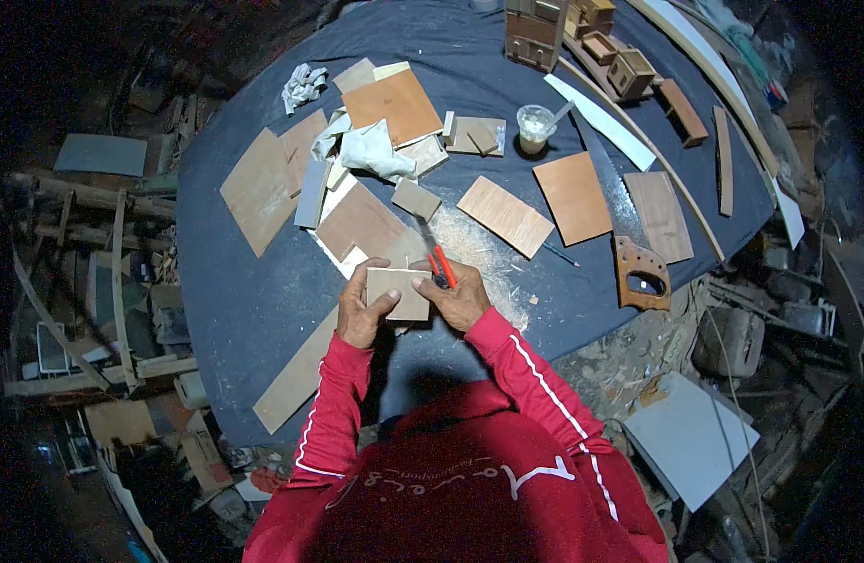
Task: The person cuts a piece of wood with a hand saw, trims wooden pieces using a utility knife, and fits the pieces together on a table to build a miniature wooden structure.
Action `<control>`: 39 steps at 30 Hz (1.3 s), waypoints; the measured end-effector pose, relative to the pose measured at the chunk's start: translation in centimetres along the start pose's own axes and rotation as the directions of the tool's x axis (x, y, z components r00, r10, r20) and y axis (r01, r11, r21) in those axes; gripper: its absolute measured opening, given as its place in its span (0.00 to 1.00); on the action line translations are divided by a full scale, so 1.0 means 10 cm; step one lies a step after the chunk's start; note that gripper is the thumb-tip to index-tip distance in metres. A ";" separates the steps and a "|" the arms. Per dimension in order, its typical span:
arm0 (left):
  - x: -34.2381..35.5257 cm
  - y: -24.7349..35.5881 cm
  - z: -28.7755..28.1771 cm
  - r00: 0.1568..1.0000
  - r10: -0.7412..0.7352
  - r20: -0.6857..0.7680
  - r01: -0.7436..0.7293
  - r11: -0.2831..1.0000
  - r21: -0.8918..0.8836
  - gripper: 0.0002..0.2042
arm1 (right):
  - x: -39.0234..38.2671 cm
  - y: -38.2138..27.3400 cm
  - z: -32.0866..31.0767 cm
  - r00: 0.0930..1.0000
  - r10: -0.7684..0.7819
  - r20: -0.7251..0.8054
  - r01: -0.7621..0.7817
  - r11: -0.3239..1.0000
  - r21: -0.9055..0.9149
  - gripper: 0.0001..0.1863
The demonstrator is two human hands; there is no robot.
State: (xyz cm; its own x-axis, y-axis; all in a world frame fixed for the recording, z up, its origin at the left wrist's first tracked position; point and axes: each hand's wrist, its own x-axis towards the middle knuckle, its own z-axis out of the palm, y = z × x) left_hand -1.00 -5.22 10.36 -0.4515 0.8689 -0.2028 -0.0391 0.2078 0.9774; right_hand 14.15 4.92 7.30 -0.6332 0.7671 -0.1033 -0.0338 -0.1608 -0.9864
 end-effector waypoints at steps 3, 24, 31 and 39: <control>-0.03 -0.09 0.00 0.996 0.089 -0.004 -0.089 0.996 0.027 0.16 | -0.08 -0.04 -0.01 0.998 0.060 -0.032 -0.060 0.998 -0.001 0.13; -0.24 -0.12 0.21 0.998 0.060 -0.013 -0.061 0.960 -0.274 0.24 | -0.30 -0.06 0.08 0.877 0.476 -0.073 -0.347 0.730 0.589 0.13; -0.20 0.01 0.30 1.000 0.029 -0.010 -0.030 0.879 -0.477 0.24 | -0.42 -0.11 0.13 0.847 0.505 0.164 -0.481 0.600 0.639 0.08; -0.11 -0.18 0.37 0.921 0.124 -0.370 -0.203 0.962 -0.181 0.18 | -0.40 -0.11 0.09 0.787 0.489 0.376 -0.617 0.613 0.494 0.09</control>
State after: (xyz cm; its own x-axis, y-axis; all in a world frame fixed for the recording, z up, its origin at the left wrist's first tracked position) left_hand 2.84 -4.90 8.63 -0.7503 0.6597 -0.0430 -0.1075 -0.0575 0.9925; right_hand 16.05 1.50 8.93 -0.8059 0.2916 -0.5153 -0.0120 -0.8783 -0.4780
